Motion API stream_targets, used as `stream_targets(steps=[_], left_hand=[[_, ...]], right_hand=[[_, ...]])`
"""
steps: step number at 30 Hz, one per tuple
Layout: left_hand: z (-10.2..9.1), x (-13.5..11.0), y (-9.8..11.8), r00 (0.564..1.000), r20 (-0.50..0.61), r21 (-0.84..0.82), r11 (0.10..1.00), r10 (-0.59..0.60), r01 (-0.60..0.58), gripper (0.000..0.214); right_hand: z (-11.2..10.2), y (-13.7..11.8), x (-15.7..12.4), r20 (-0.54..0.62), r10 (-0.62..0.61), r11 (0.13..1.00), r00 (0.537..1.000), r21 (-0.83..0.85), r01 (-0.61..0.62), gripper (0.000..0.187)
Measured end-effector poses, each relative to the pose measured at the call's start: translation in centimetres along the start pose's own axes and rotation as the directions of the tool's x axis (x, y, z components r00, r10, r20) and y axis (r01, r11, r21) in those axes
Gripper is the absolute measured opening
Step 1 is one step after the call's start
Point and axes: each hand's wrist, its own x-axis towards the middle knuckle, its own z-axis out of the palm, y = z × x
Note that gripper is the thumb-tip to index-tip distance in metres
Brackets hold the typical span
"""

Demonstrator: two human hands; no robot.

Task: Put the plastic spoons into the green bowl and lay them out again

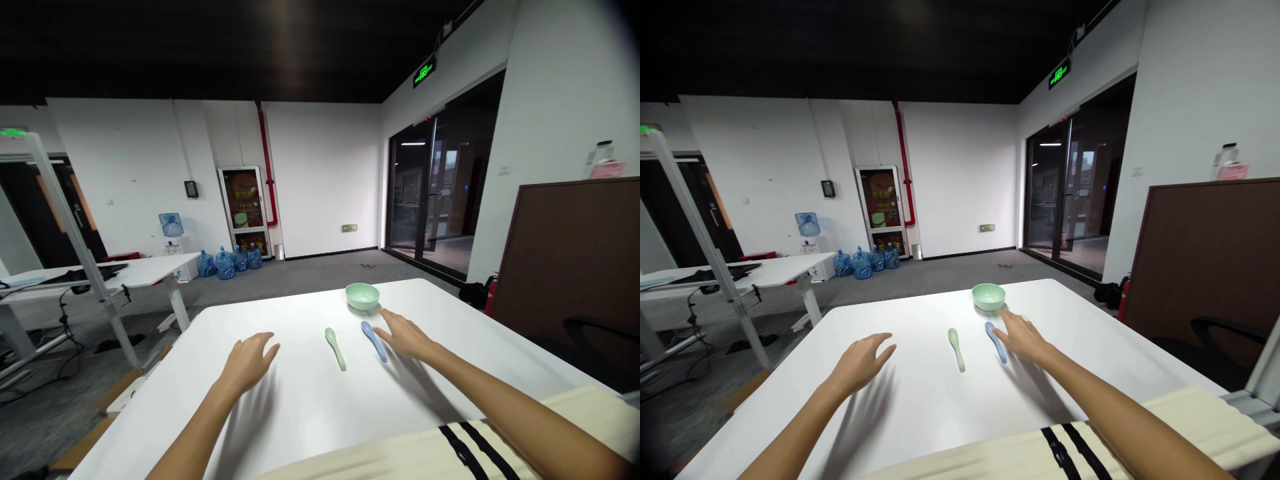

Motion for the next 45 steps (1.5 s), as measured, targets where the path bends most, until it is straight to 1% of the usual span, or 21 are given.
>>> stream_targets(steps=[3, 7, 9, 13, 16, 18, 22, 28, 33, 39, 45], left_hand=[[0.2, 0.0, -0.1, 1.0, 0.001, -0.006, 1.0, 0.002, -0.002, 0.053], [0.4, 0.2, -0.2, 1.0, -0.002, -0.011, 1.0, 0.01, -0.01, 0.054], [0.4, 0.3, -0.2, 1.0, 0.0, -0.015, 1.0, 0.008, -0.008, 0.053], [0.3, 0.3, -0.2, 1.0, 0.011, -0.015, 1.0, 0.007, -0.007, 0.052], [0.4, 0.4, -0.2, 1.0, 0.011, -0.006, 1.0, 0.011, -0.011, 0.053], [0.5, 0.4, -0.3, 1.0, 0.008, -0.005, 1.0, 0.014, -0.014, 0.054], [0.5, 0.4, -0.4, 1.0, 0.009, -0.011, 1.0, 0.011, -0.011, 0.053], [0.4, 0.4, -0.3, 1.0, 0.01, -0.011, 1.0, 0.008, -0.008, 0.053], [0.4, 0.5, -0.3, 1.0, -0.003, -0.002, 1.0, 0.019, -0.019, 0.054], [0.4, 0.5, -0.2, 1.0, 0.006, -0.001, 1.0, 0.017, -0.017, 0.054], [0.2, 0.4, -0.1, 1.0, 0.01, -0.005, 1.0, 0.016, -0.016, 0.054]], right_hand=[[-0.1, 1.5, 0.7, -0.04, 0.047, 0.999, 0.998, -0.002, -0.047, 0.061], [-0.1, 4.3, 1.8, -0.076, 0.162, 0.982, 0.984, -0.082, -0.168, 0.053], [0.0, 5.7, 2.1, -0.07, 0.228, 0.964, 0.971, -0.121, -0.236, 0.051], [0.2, 7.5, 2.2, -0.038, 0.362, 0.917, 0.931, -0.164, -0.363, 0.052], [0.6, 8.2, 2.2, 0.029, 0.443, 0.887, 0.896, -0.159, -0.433, 0.048], [1.0, 8.6, 2.1, 0.084, 0.474, 0.876, 0.877, -0.151, -0.459, 0.043], [1.9, 9.2, 2.0, 0.154, 0.488, 0.871, 0.859, -0.147, -0.469, 0.031], [2.4, 9.5, 1.9, 0.191, 0.486, 0.873, 0.853, -0.156, -0.462, 0.025], [2.5, 9.3, 1.8, 0.182, 0.484, 0.871, 0.856, -0.19, -0.453, 0.025], [2.6, 9.4, 1.8, 0.192, 0.482, 0.871, 0.855, -0.213, -0.443, 0.026], [2.6, 9.4, 1.8, 0.194, 0.484, 0.87, 0.853, -0.212, -0.445, 0.026]])
